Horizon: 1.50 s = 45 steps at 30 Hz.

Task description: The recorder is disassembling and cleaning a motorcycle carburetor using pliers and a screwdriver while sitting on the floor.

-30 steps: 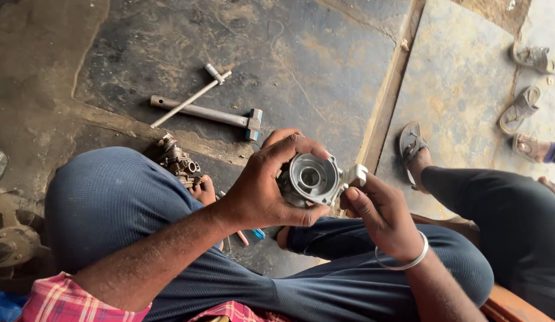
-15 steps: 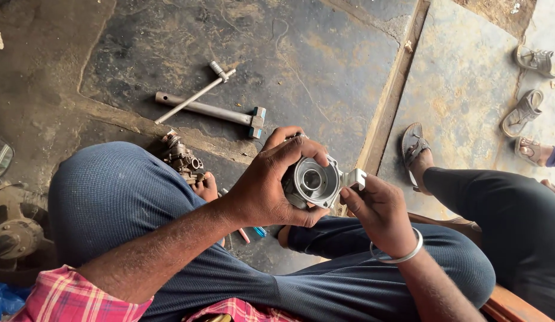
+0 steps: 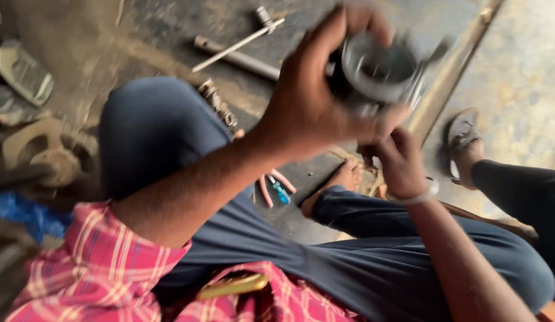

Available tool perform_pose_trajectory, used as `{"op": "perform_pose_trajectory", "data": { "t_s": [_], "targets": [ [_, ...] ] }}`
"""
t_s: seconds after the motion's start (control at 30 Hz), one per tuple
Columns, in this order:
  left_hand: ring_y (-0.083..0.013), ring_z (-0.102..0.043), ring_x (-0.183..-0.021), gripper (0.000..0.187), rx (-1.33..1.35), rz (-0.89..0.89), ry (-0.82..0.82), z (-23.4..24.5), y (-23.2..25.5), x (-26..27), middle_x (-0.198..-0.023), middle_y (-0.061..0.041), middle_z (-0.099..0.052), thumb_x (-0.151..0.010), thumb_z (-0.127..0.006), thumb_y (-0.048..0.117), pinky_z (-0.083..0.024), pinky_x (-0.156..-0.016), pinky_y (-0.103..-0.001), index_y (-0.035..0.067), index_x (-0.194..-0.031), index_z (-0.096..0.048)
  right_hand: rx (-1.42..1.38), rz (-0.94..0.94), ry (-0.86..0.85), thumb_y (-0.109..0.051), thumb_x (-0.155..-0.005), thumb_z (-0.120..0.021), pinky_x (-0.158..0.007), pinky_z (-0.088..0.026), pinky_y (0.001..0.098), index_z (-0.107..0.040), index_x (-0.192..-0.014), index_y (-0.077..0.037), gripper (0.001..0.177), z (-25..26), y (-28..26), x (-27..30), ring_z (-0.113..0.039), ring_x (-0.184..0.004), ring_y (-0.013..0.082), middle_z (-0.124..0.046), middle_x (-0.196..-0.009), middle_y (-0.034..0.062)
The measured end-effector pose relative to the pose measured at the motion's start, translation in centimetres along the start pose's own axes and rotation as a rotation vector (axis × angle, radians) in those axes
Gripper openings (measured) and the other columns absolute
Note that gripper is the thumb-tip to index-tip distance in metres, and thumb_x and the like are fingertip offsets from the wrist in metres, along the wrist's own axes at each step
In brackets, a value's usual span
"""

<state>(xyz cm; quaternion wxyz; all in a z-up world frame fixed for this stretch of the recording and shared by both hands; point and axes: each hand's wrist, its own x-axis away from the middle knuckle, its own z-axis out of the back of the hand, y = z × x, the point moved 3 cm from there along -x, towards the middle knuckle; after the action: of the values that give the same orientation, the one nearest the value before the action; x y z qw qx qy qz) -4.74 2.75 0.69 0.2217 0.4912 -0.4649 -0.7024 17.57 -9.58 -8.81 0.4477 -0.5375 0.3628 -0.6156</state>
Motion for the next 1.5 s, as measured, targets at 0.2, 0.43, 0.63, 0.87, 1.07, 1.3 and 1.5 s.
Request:
{"op": "perform_pose_trajectory", "data": {
  "t_s": [0.2,0.43,0.63,0.87,1.07,1.3,1.5],
  "targets": [
    [-0.0159,-0.07,-0.119,0.067,0.083,-0.115,0.097,2.8,-0.3,-1.7,-0.13,-0.004,-0.06,-0.094,-0.093,0.037,-0.064,-0.106,-0.026,0.011,-0.136,-0.049,0.932,-0.086,-0.451,-0.035,-0.09,-0.073,-0.077,-0.055,0.0436,-0.072,-0.112,-0.009,0.034,-6.0,15.0,-4.0,-0.072,-0.085,0.0361,-0.076,-0.096,0.0186],
    [-0.0145,-0.082,-0.1,0.061,0.083,-0.019,0.1,2.6,-2.6,-1.5,-0.112,-0.005,-0.07,-0.089,-0.087,0.052,-0.067,-0.09,-0.029,0.014,-0.122,-0.053,1.318,-0.142,-0.756,-0.049,-0.091,-0.07,-0.081,-0.058,0.047,-0.075,-0.102,-0.007,0.044,-15.7,29.3,-6.5,-0.073,-0.096,0.0379,-0.075,-0.105,0.0196],
    [-0.0137,-0.081,-0.094,0.061,0.106,-0.01,0.17,2.8,-2.6,-1.5,-0.107,-0.005,-0.073,-0.086,-0.082,0.057,-0.066,-0.082,-0.028,0.014,-0.119,-0.054,1.363,-0.386,-0.669,-0.052,-0.107,-0.046,-0.082,-0.059,0.0426,-0.077,-0.099,-0.008,0.054,-18.4,23.9,-5.6,-0.076,-0.093,0.0334,-0.081,-0.091,0.0189],
    [-0.0132,-0.077,-0.079,0.062,0.036,0.08,0.172,3.6,-1.5,-1.7,-0.092,-0.004,-0.074,-0.078,-0.085,0.058,-0.066,-0.071,-0.029,0.013,-0.112,-0.058,0.574,-0.387,-0.72,-0.037,-0.096,-0.065,-0.077,-0.056,0.0357,-0.078,-0.095,0.002,0.04,-13.1,16.1,-5.5,-0.072,-0.08,0.0244,-0.079,-0.087,0.0179],
    [-0.0117,-0.079,-0.091,0.063,0.12,0.059,0.105,4.5,-1.3,-0.7,-0.1,-0.003,-0.073,-0.083,-0.084,0.058,-0.068,-0.081,-0.027,0.012,-0.116,-0.057,-0.021,-0.355,-0.431,-0.011,-0.089,-0.064,-0.1,-0.049,0.0363,-0.056,-0.138,0.006,0.053,-3.6,6.3,-1.7,-0.064,-0.11,0.0233,-0.069,-0.129,0.0168],
    [-0.0126,-0.078,-0.091,0.063,0.095,0.112,0.062,4.9,-1.1,0.1,-0.099,-0.004,-0.073,-0.082,-0.086,0.054,-0.067,-0.081,-0.028,0.01,-0.116,-0.057,-0.678,-0.082,-0.089,-0.014,-0.1,-0.059,-0.115,-0.042,0.0581,-0.045,-0.147,0.008,0.054,-0.4,-6.2,5.4,-0.065,-0.122,0.0363,-0.063,-0.135,0.0228],
    [-0.0104,-0.077,-0.089,0.062,0.122,0.211,-0.085,2.6,-1.2,-0.1,-0.1,-0.003,-0.071,-0.083,-0.084,0.053,-0.068,-0.079,-0.025,0.01,-0.117,-0.056,-0.498,-0.127,0.108,-0.007,-0.097,-0.059,-0.096,-0.055,0.0611,-0.046,-0.143,0.013,0.051,1.5,-3.1,8.0,-0.069,-0.084,0.0349,-0.066,-0.112,0.0292]
  ]
}}
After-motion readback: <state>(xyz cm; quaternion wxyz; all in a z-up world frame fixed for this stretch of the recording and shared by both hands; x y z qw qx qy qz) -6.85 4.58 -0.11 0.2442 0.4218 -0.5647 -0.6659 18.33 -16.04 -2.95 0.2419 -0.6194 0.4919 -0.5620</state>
